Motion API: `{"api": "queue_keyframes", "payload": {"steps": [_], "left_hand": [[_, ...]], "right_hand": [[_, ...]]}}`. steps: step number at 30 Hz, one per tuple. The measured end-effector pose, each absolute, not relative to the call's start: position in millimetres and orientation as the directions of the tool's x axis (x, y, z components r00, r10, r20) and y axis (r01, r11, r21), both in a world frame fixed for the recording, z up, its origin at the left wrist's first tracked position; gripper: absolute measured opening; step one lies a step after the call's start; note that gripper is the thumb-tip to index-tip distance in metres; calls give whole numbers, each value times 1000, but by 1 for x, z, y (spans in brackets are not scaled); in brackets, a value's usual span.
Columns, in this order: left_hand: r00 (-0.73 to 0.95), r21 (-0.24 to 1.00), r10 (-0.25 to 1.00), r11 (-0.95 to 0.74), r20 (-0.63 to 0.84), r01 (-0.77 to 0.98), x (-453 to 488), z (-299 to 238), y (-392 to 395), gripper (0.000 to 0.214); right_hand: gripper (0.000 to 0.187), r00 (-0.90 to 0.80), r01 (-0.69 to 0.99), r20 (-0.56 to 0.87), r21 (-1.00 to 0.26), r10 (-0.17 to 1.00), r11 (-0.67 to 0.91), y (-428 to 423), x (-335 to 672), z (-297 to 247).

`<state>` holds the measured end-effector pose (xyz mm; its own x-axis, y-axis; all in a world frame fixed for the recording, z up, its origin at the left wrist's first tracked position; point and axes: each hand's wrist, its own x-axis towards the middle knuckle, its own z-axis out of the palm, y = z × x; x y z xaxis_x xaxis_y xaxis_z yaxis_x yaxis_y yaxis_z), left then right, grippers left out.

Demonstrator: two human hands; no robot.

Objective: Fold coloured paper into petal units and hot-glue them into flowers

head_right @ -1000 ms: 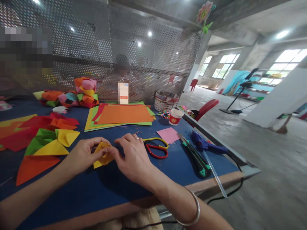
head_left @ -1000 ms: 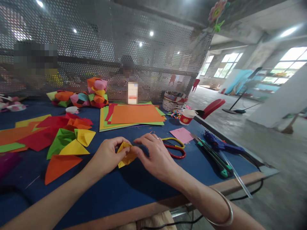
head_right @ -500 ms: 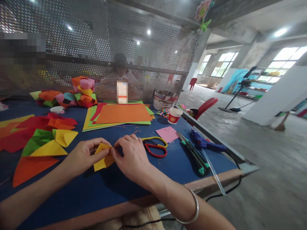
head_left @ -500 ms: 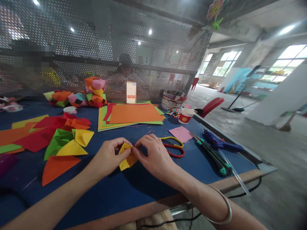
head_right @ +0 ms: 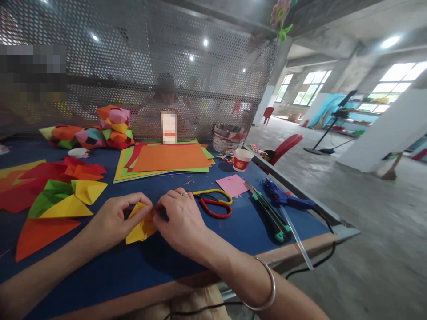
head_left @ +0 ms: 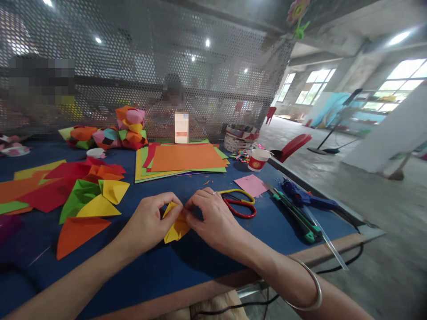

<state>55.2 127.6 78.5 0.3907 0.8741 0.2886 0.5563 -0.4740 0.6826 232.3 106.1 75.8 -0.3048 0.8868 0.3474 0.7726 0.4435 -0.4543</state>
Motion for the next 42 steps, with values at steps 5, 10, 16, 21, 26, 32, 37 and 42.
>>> {"api": "queue_keyframes", "payload": {"steps": [5, 10, 16, 21, 26, 32, 37, 42], "left_hand": [[328, 700, 890, -453, 317, 552, 53, 77, 129, 29], [201, 752, 913, -408, 356, 518, 49, 73, 137, 28], [136, 860, 953, -302, 269, 412, 52, 75, 137, 26], [126, 909, 971, -234, 202, 344, 54, 76, 136, 30], [126, 922, 978, -199, 166, 331, 54, 78, 134, 32], [142, 923, 969, -236, 201, 304, 56, 78, 135, 30], [211, 900, 939, -325, 271, 291, 57, 76, 133, 26], [274, 869, 918, -369, 286, 330, 58, 76, 128, 42]], "right_hand": [[13, -311, 738, 376, -483, 873, 471, 104, 234, 78], [39, -285, 752, 346, -497, 894, 432, 102, 236, 85], [36, -279, 810, 280, -446, 919, 382, 101, 231, 87], [28, -265, 805, 263, -470, 928, 363, 102, 231, 85], [33, -273, 770, 288, -507, 918, 388, 101, 232, 85], [30, -304, 722, 268, -561, 914, 405, 100, 231, 85], [16, -236, 821, 295, -450, 926, 352, 104, 233, 80], [11, -272, 895, 307, -269, 912, 357, 107, 235, 75]]}}
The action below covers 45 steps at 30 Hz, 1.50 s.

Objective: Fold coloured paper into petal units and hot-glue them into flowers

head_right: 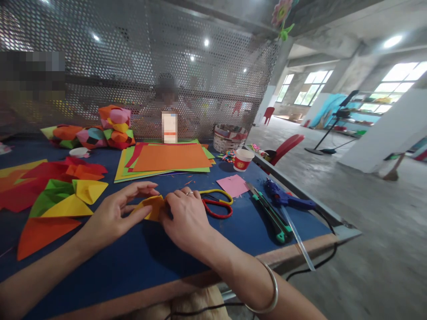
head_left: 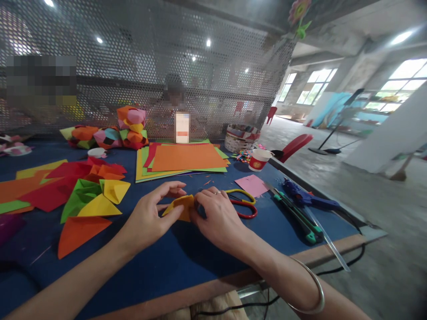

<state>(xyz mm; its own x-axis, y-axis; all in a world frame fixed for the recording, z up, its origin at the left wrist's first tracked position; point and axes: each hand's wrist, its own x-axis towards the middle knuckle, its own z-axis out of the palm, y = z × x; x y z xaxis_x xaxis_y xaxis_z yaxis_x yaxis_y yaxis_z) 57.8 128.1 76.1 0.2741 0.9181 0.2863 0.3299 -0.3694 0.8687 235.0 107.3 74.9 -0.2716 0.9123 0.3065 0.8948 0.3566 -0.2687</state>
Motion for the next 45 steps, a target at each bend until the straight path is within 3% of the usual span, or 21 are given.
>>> {"api": "queue_keyframes", "payload": {"steps": [4, 13, 28, 37, 42, 45], "left_hand": [[284, 811, 905, -413, 316, 415, 57, 74, 127, 29], [268, 862, 934, -328, 235, 386, 56, 73, 134, 24], [321, 887, 934, -277, 157, 371, 57, 78, 132, 24], [363, 916, 927, -223, 93, 335, 60, 79, 131, 27], [344, 928, 936, -189, 71, 322, 59, 79, 133, 28], [345, 939, 937, -173, 63, 298, 59, 80, 132, 25]], "right_hand": [[10, -397, 867, 348, -163, 850, 471, 107, 235, 71], [10, -378, 843, 494, -167, 783, 512, 110, 242, 73], [14, -274, 681, 478, -517, 835, 519, 107, 240, 78], [12, -247, 651, 492, -554, 835, 519, 109, 239, 74], [24, -257, 630, 501, -562, 827, 536, 108, 240, 76], [20, -256, 624, 480, -581, 839, 522, 107, 240, 78]]}}
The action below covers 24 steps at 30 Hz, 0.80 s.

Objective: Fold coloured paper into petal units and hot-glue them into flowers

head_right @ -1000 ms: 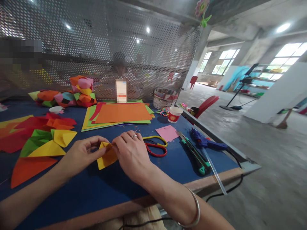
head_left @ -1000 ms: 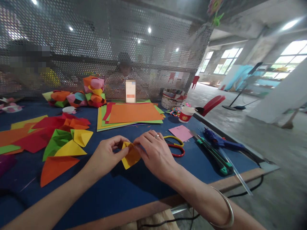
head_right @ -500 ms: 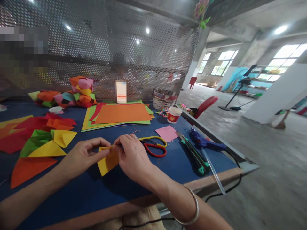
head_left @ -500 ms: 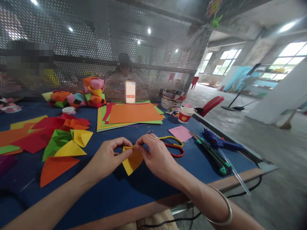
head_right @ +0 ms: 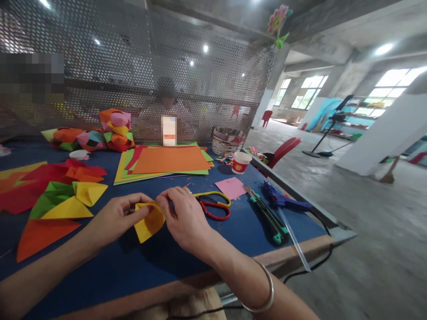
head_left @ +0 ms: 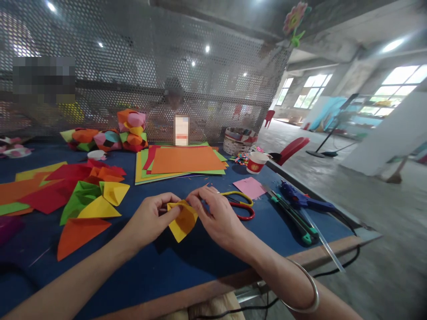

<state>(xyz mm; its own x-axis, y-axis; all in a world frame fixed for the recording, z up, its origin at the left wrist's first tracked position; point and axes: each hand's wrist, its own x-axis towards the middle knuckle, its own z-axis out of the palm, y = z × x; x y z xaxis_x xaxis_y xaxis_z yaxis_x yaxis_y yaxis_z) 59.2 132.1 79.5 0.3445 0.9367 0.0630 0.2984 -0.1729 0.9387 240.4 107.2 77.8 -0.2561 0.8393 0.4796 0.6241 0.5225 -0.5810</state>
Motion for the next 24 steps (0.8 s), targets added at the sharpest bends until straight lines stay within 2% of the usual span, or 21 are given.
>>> {"api": "queue_keyframes", "payload": {"steps": [4, 11, 18, 24], "left_hand": [[355, 949, 933, -166, 63, 267, 60, 81, 130, 25], [428, 961, 902, -169, 60, 220, 61, 78, 130, 33], [516, 972, 855, -166, 59, 164, 58, 72, 123, 58], [441, 986, 897, -101, 33, 130, 59, 76, 127, 50]], "right_hand": [[14, -255, 650, 431, -586, 865, 484, 107, 239, 77], [13, -208, 684, 459, -562, 864, 464, 108, 239, 75], [12, -179, 688, 440, -583, 880, 431, 108, 239, 78], [14, -145, 684, 469, -588, 871, 431, 108, 240, 78]]}}
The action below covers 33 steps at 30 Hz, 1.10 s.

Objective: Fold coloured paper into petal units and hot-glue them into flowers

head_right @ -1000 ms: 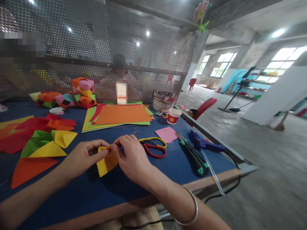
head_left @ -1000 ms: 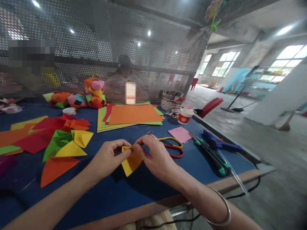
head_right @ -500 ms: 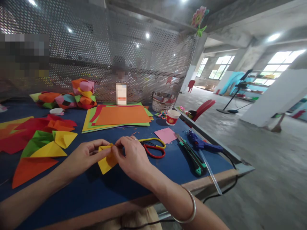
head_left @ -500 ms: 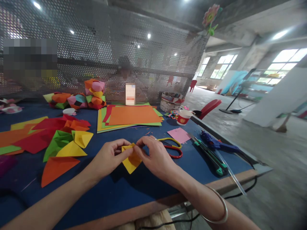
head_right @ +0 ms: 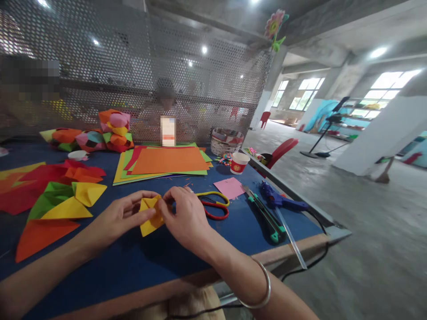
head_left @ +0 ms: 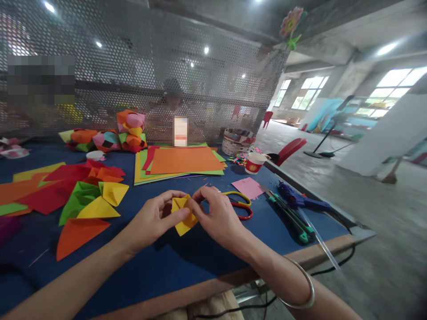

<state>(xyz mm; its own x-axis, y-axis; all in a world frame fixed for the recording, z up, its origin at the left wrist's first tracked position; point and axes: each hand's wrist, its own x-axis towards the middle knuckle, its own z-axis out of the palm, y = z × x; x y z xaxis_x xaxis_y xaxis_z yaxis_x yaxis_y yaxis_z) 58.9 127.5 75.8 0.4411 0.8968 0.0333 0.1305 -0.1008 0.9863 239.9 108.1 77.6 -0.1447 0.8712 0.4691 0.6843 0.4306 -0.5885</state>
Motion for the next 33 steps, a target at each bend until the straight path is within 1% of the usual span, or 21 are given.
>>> {"api": "queue_keyframes", "payload": {"steps": [4, 9, 13, 18, 20, 22, 25, 27, 28, 30, 33], "left_hand": [[416, 992, 909, -68, 17, 109, 60, 79, 129, 41], [410, 996, 912, -5, -33, 90, 61, 78, 130, 41], [421, 996, 906, 5, -44, 93, 61, 77, 129, 39], [389, 996, 921, -18, -15, 82, 60, 76, 128, 37], [376, 995, 926, -8, -29, 95, 59, 77, 128, 37], [369, 994, 927, 24, -62, 108, 59, 78, 127, 37], [368, 991, 924, 66, -106, 119, 59, 78, 127, 36], [369, 991, 924, 61, -102, 121, 58, 76, 128, 36], [368, 991, 925, 54, -95, 119, 58, 75, 129, 36], [370, 993, 925, 42, -81, 113, 58, 73, 131, 36], [366, 992, 927, 36, -78, 120, 58, 73, 131, 36]], "right_hand": [[17, -147, 667, 485, -595, 862, 448, 107, 239, 76], [18, -160, 647, 481, -609, 862, 459, 106, 237, 75], [17, -183, 642, 481, -602, 857, 475, 105, 236, 77], [16, -255, 637, 491, -563, 833, 527, 94, 243, 84], [18, -252, 643, 516, -543, 819, 540, 86, 255, 86], [21, -222, 689, 540, -502, 812, 523, 78, 273, 89], [23, -108, 818, 560, -419, 821, 393, 67, 316, 94], [28, 30, 902, 592, -364, 806, 234, 62, 350, 96], [30, 113, 923, 608, -357, 786, 143, 60, 368, 97], [28, 250, 927, 595, -375, 764, -12, 56, 401, 96], [19, 406, 880, 521, -443, 751, -169, 52, 439, 91]]}}
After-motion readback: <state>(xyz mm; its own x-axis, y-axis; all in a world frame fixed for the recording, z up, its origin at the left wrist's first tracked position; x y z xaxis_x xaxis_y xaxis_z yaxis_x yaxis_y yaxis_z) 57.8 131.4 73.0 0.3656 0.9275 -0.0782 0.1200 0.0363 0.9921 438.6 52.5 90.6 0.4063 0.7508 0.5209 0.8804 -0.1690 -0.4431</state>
